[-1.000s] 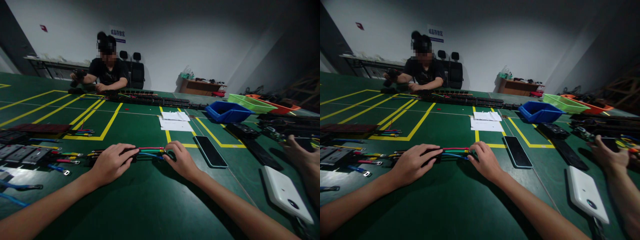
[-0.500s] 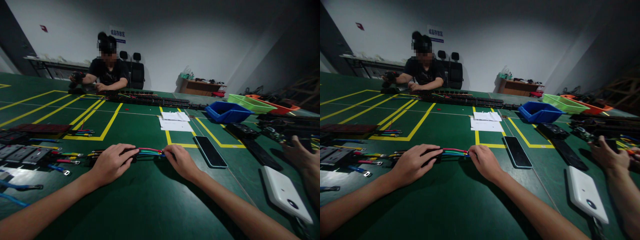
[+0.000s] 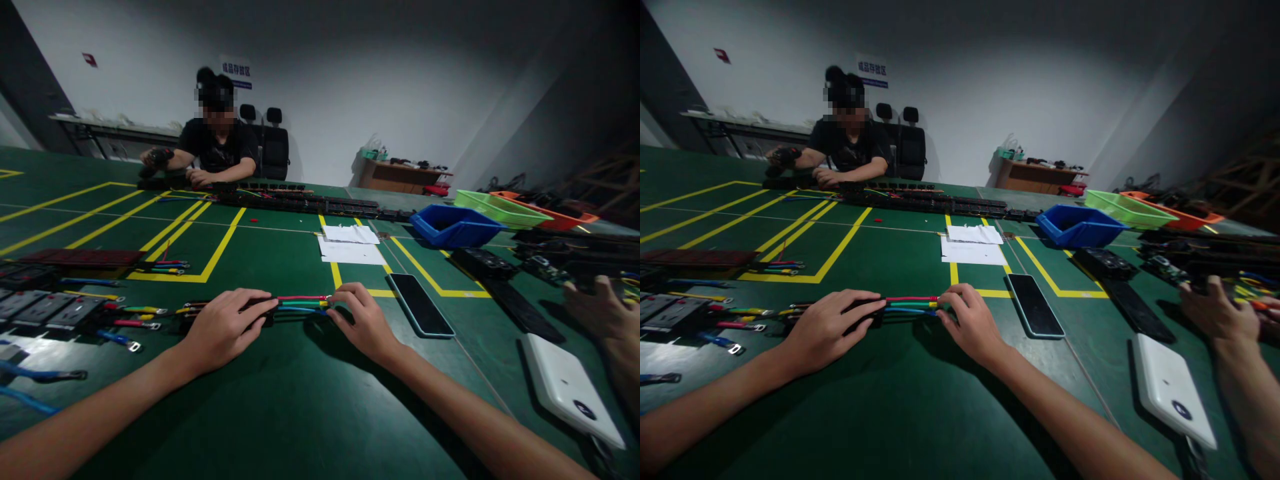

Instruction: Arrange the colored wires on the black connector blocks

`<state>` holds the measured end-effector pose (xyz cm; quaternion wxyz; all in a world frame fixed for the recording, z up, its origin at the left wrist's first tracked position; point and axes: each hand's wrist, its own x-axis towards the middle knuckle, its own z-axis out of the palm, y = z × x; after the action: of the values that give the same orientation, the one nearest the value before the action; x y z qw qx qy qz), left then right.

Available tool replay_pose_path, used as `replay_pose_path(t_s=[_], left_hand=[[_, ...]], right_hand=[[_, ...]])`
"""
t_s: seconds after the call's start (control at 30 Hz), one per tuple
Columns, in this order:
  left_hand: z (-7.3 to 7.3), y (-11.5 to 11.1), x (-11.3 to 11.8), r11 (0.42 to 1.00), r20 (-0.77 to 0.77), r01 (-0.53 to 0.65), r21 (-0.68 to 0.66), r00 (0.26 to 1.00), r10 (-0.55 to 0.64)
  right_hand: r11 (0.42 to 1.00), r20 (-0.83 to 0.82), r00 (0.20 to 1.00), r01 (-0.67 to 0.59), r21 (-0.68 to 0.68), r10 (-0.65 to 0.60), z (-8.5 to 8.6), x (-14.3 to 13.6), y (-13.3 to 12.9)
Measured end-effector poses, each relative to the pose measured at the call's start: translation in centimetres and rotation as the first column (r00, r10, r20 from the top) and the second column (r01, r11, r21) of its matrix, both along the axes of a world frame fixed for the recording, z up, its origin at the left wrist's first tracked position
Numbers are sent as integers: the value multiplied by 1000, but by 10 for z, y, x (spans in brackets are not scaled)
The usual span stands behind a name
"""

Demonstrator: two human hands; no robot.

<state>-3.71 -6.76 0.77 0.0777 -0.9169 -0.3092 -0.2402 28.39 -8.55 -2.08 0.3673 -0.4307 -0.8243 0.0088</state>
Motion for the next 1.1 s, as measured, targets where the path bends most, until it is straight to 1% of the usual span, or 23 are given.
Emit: replay_pose_path(t_s=[0.17, 0.27, 0.37, 0.5, 0.63, 0.7, 0.93, 1.1], left_hand=[[1, 0, 1, 1000, 8, 1, 12, 1000, -1], [2, 0, 1, 1000, 15, 5, 12, 1000, -5], [2, 0, 1, 1000, 10, 7, 6, 1000, -7], [1, 0, 0, 1000, 22, 6, 2, 1000, -6], [2, 0, 0, 1000, 11, 7, 7, 1000, -7], [2, -1, 0, 1000, 6, 6, 6, 1000, -6], [3, -1, 1, 1000, 34, 9, 2, 999, -9], [2, -1, 1, 1000, 34, 4, 5, 999, -4]], right_hand=[[1000, 88, 996, 0, 26, -2, 2, 0, -1], [999, 84, 996, -16, 31, 13, 4, -1, -2], [999, 71, 996, -49, -5, 49, 5, -2, -2], [1000, 36, 999, -26, -13, 27, 7, -3, -2], [998, 103, 993, -60, -2, 60, 8, -2, -2], [999, 112, 993, -48, 14, 47, 7, -2, -2], [1000, 54, 998, 7, 9, -7, 1, -1, 1], [999, 26, 999, 32, 27, -33, -1, 0, 0]])
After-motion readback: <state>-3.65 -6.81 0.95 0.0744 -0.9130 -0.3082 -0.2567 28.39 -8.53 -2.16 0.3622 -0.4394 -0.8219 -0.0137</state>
